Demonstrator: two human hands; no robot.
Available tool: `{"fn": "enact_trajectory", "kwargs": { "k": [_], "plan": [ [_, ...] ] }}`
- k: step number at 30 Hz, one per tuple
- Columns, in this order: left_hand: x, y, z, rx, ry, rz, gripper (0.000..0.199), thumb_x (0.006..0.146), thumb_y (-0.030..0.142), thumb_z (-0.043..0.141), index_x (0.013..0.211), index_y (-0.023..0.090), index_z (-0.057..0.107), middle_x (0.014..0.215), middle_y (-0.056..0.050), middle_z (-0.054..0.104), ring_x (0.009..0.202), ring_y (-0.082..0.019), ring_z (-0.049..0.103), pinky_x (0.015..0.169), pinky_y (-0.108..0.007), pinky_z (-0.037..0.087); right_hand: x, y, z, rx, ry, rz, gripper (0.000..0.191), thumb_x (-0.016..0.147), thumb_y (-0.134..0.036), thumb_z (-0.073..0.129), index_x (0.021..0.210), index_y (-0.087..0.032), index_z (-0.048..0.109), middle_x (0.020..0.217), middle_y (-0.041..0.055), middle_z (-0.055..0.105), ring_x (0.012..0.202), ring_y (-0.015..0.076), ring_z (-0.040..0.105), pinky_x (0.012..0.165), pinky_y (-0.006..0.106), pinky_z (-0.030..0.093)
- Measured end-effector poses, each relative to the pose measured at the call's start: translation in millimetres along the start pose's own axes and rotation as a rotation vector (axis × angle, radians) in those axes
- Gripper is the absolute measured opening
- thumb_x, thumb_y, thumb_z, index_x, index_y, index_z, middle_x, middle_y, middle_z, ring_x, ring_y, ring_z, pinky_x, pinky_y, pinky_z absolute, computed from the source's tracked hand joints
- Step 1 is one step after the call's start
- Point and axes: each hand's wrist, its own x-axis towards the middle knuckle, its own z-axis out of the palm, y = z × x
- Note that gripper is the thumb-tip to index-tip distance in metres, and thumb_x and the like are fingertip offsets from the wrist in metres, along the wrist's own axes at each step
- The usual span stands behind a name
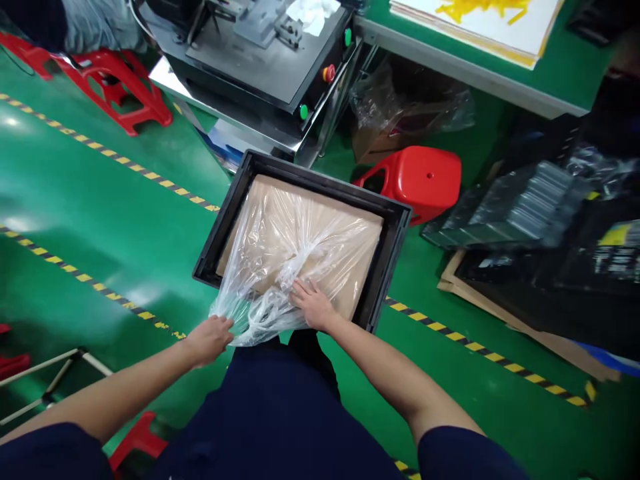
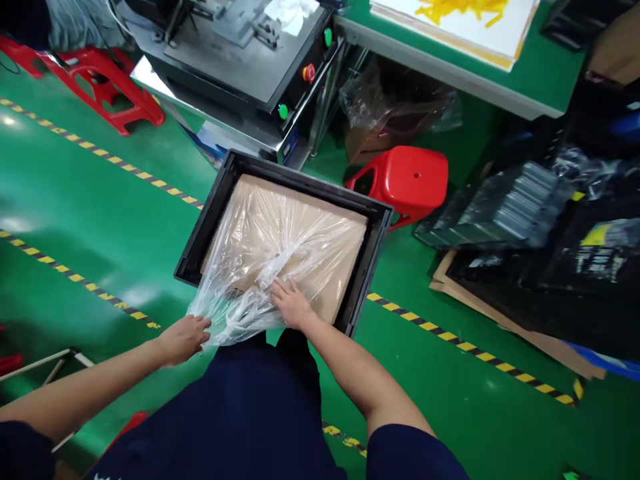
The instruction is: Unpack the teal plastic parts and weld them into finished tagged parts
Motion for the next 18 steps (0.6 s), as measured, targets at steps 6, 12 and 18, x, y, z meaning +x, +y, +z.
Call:
{"fn": "enact_trajectory", "kwargs": {
  "k": [6,12,18],
  "plan": [
    [-9.8,-47.5,39.2,0.027,-0.107,-0.159,0.030,0.076,0.034,0.070,0.102,0.017,0.073,0.107,-0.017,0.067,0.107,-0.034,0.060,0.089,-0.045,0.047,-35.6,20.3,-6.2,0.060,-0.485,0.359,0.049,0.062,-0.015,0.072,0.111,-0.021,0.072,0.101,0.0114,0.074,0.107,0.0302,0.065,0.106,0.048,0.038],
    [-37.6,-109.0,95.3,-0.131,-0.116,-0.479,0.056,0.073,0.022,0.063,0.129,0.020,0.059,0.139,-0.016,0.053,0.133,-0.032,0.044,0.100,-0.045,0.043,-179.2,54.0,-14.5,0.031,-0.538,0.617,0.017,0.078,-0.020,0.061,0.084,-0.017,0.077,0.095,0.0191,0.071,0.096,0.0338,0.067,0.086,0.051,0.050],
    [-2.3,-83.2,109.1,-0.336,-0.077,-0.593,0.086,0.062,0.019,0.066,0.145,0.012,0.042,0.158,-0.022,0.026,0.148,-0.035,0.019,0.114,-0.056,0.023,-263.3,57.3,64.4,-0.248,-0.153,0.541,0.053,0.078,-0.006,0.046,0.128,-0.014,0.062,0.150,0.0173,0.042,0.142,0.0313,0.033,0.113,0.051,0.031]
  ]
}}
